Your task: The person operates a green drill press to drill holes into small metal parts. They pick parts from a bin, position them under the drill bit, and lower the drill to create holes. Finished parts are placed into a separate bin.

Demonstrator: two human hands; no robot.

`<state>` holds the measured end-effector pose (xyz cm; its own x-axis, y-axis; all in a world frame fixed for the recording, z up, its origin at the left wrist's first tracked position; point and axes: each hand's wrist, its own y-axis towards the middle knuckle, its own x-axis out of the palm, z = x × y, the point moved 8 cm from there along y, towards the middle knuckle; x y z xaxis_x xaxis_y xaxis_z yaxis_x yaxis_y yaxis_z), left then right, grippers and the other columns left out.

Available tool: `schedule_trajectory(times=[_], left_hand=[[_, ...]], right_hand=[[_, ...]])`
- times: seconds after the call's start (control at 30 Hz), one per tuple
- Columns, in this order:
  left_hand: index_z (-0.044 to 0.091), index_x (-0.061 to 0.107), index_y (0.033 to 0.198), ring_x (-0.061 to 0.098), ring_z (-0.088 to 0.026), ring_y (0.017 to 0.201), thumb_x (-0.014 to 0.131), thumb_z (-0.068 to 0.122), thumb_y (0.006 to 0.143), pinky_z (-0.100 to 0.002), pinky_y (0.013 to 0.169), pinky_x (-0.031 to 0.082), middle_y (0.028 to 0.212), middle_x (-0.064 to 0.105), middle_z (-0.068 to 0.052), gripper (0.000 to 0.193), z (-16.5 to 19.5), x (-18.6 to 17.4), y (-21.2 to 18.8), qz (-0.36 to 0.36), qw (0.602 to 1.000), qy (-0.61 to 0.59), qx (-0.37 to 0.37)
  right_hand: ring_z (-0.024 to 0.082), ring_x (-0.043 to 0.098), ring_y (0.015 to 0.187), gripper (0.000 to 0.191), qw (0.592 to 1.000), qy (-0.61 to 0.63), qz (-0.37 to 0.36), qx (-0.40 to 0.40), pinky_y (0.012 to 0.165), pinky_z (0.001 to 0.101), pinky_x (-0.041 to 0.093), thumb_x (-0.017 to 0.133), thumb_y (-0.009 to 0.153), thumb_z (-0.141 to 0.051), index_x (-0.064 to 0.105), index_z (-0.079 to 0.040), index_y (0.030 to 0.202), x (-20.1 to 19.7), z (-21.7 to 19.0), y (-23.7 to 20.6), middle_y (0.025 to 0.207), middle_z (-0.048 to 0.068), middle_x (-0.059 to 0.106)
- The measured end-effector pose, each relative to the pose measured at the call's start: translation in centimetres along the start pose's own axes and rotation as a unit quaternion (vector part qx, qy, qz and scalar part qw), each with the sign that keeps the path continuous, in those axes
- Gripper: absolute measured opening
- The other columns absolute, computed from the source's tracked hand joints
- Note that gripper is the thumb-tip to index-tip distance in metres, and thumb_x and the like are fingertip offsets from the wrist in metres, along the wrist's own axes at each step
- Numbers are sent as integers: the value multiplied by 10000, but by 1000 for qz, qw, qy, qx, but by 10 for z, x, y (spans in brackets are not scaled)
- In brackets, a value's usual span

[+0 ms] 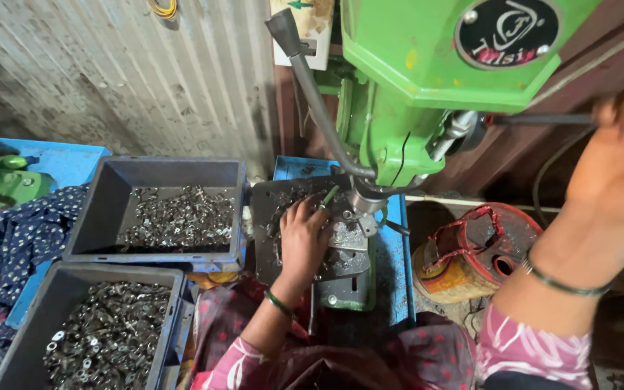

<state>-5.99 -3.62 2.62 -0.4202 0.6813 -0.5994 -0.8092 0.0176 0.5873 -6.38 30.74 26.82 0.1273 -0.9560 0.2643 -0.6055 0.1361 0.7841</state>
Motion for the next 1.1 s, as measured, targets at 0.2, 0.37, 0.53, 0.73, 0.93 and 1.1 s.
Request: schedule_trajectory(times=[0.2,0.37,0.53,0.73,0.93,1.1], left_hand=[[110,720,1125,531,-371,1201,763,246,860,-527,982,411,1372,587,-131,301,-52,-71,1,171,969,159,-79],[100,709,1209,578,-352,1170,728,197,778,-508,944,437,1294,628,-99,441,-58,-80,-12,171,968,167,-71],[130,735,1096,625,-329,979,801,334,798,-476,827,454,1028,676,-76,368,-64,-45,-20,26,984,131,-120],[103,750,848,627,-327,947,838,363,744,-485,838,446,939,687,-84,293,-60,-35,-24,7,968,191,-164],[112,750,887,654,-290,968,820,293,743,-452,832,447,1003,744,-44,242,-39,-53,-24,106,987,100,-67],[137,779,915,665,-266,854,825,298,770,-428,783,449,849,743,-38,221,-16,-28,-14,32,998,37,-50]], right_hand=[[168,425,682,467,998,-23,-28,47,838,336,479,476,1010,-571,430,-121,895,22,3,26,744,25,422],[169,423,682,467,998,-29,-28,54,837,336,477,473,1012,-571,427,-121,893,29,6,23,742,24,423],[169,421,682,468,997,-34,-28,55,836,335,475,470,1014,-571,424,-122,892,31,4,21,740,24,423],[169,419,681,469,997,-39,-28,53,835,334,473,467,1016,-571,420,-122,890,33,1,19,738,23,424],[169,417,681,470,998,-39,-23,48,834,334,470,464,1019,-571,417,-123,889,32,-3,18,735,22,425],[170,415,680,470,998,-36,-17,46,833,333,469,461,1021,-572,414,-123,887,30,-2,18,733,21,425]])
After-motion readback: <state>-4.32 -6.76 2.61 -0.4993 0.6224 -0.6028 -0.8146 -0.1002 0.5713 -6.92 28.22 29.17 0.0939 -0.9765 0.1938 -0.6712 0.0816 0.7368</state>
